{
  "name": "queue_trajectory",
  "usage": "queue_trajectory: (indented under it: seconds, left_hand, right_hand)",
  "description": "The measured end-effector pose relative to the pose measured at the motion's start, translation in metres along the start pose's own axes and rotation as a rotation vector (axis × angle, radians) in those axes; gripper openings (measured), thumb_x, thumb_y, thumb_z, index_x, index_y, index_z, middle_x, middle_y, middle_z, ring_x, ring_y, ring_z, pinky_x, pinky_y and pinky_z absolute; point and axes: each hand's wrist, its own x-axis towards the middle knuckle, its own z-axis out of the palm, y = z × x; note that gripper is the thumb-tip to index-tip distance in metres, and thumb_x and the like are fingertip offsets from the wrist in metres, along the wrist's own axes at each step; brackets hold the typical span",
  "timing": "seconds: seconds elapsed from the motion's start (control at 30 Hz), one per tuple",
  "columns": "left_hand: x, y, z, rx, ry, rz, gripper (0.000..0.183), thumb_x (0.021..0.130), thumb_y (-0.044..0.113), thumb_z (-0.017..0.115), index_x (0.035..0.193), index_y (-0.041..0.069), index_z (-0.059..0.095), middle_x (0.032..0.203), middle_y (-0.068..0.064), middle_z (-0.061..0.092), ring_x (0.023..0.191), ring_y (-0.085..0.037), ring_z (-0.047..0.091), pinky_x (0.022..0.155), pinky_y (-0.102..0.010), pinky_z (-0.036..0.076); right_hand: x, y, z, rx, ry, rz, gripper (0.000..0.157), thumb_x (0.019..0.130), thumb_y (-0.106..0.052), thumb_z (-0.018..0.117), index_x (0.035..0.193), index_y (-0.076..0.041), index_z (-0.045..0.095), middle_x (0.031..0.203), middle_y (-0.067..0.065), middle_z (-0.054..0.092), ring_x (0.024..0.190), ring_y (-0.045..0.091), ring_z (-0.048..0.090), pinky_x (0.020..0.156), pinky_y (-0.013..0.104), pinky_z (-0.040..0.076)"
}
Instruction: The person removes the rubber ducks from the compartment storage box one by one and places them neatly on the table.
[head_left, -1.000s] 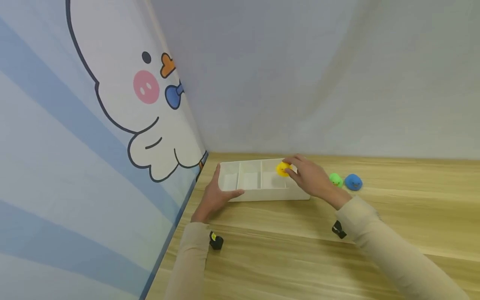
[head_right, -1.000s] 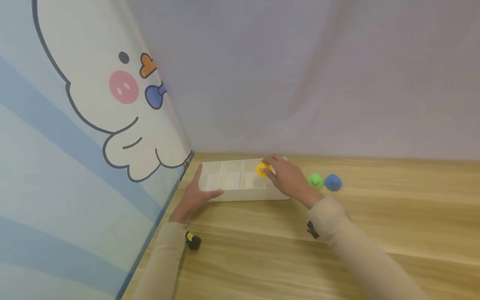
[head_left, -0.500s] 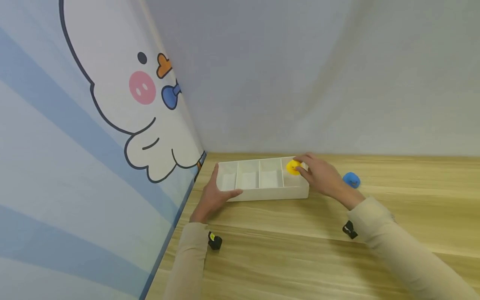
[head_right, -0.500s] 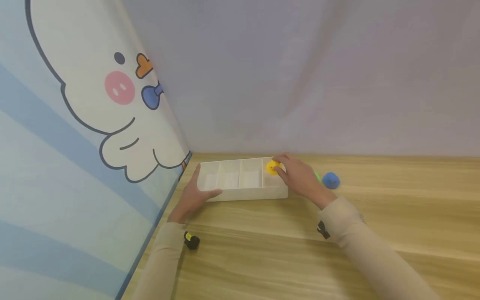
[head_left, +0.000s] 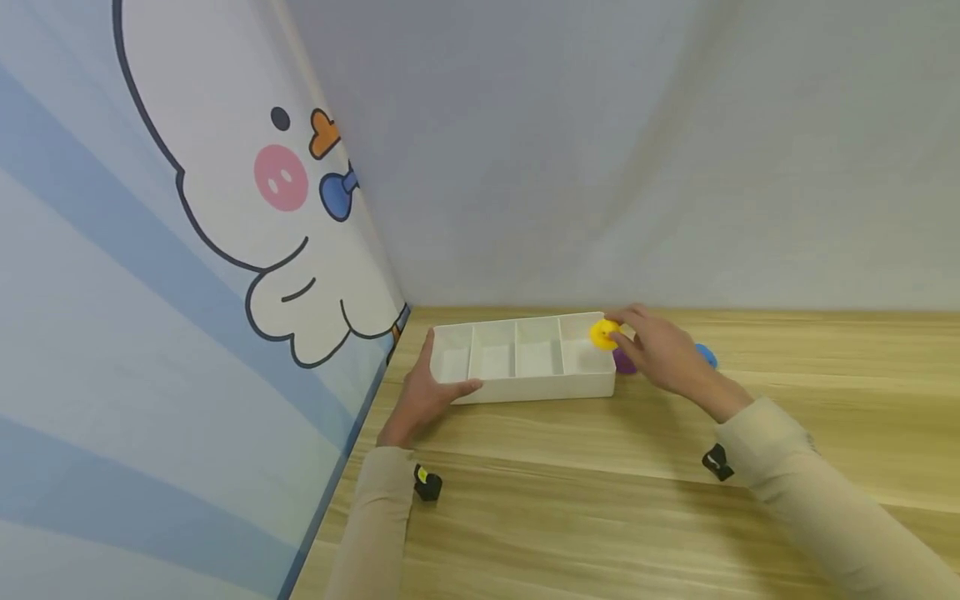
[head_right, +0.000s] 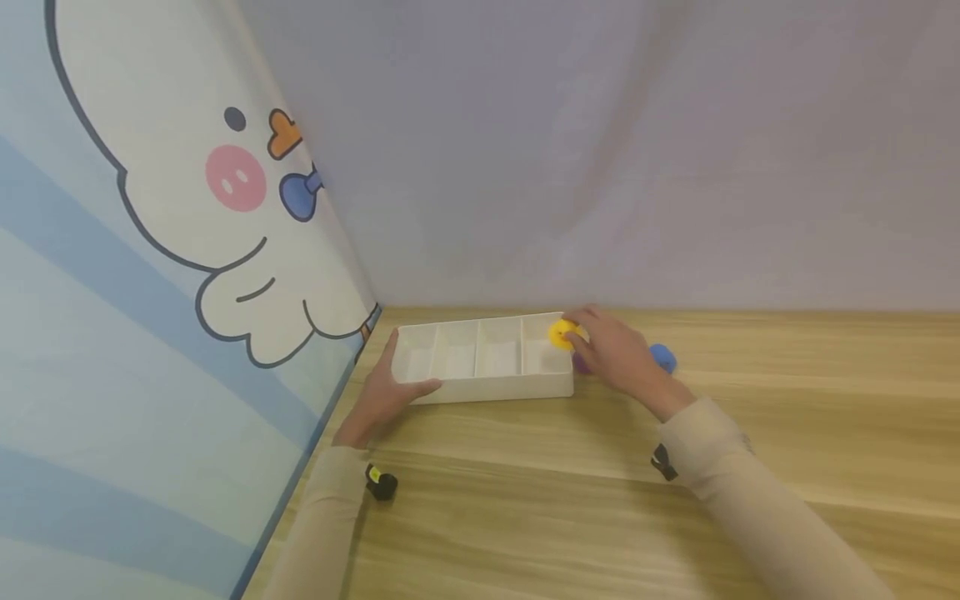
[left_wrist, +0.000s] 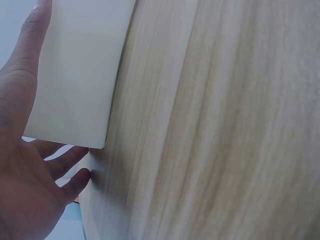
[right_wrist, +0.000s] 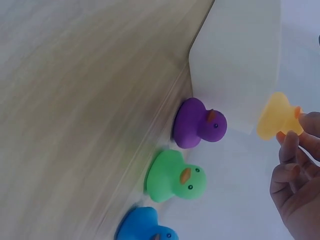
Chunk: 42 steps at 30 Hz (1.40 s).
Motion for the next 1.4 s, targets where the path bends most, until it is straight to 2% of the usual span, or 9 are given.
queue_trajectory:
  seconds: [0.23, 0.67, 1.07, 1.2, 1.4]
  left_hand:
    - [-0.001, 0.001, 0.000, 0.000, -0.001, -0.011, 0.133, 0.068, 0.071, 0.083, 0.164, 0.038, -0.003, 0.174, -0.007, 0.013, 0.158, -0.040, 0.021, 0.123, -0.065, 0.029]
    - [0.002, 0.001, 0.002, 0.004, 0.005, -0.002, 0.133, 0.068, 0.070, 0.084, 0.165, 0.036, -0.001, 0.174, -0.007, 0.014, 0.158, -0.039, 0.023, 0.123, -0.064, 0.029]
    - [0.001, 0.001, 0.000, 0.012, 0.002, -0.018, 0.132, 0.069, 0.071, 0.083, 0.162, 0.043, -0.005, 0.174, -0.007, 0.012, 0.158, -0.040, 0.021, 0.124, -0.064, 0.026]
    - [0.002, 0.000, 0.000, 0.013, -0.002, -0.019, 0.130, 0.069, 0.071, 0.083, 0.161, 0.047, -0.006, 0.174, -0.007, 0.013, 0.158, -0.040, 0.021, 0.124, -0.063, 0.027]
    - [0.002, 0.000, 0.000, 0.016, -0.004, -0.002, 0.130, 0.071, 0.069, 0.083, 0.163, 0.041, -0.005, 0.174, -0.007, 0.012, 0.158, -0.040, 0.021, 0.123, -0.064, 0.028]
  right_hand:
    - [-0.009, 0.009, -0.009, -0.027, 0.007, 0.026, 0.033, 0.104, -0.017, 0.060, 0.134, -0.004, 0.061, 0.120, 0.016, 0.066, 0.073, 0.015, 0.056, 0.055, 0.024, 0.043]
    - [-0.028, 0.030, -0.025, -0.036, 0.005, 0.091, 0.033, 0.105, -0.020, 0.059, 0.134, -0.004, 0.061, 0.121, 0.020, 0.065, 0.081, 0.022, 0.063, 0.061, 0.029, 0.047]
    - [-0.041, 0.044, -0.038, -0.065, 0.020, 0.104, 0.033, 0.105, -0.019, 0.058, 0.133, -0.003, 0.062, 0.119, 0.021, 0.066, 0.084, 0.026, 0.065, 0.063, 0.034, 0.050]
    - [-0.045, 0.049, -0.043, -0.068, 0.024, 0.106, 0.032, 0.105, -0.018, 0.057, 0.133, -0.002, 0.062, 0.118, 0.022, 0.066, 0.081, 0.024, 0.063, 0.063, 0.032, 0.048]
    - [-0.055, 0.058, -0.048, -0.089, 0.047, 0.091, 0.032, 0.104, -0.016, 0.058, 0.132, 0.000, 0.062, 0.111, 0.020, 0.067, 0.074, 0.017, 0.057, 0.057, 0.025, 0.043]
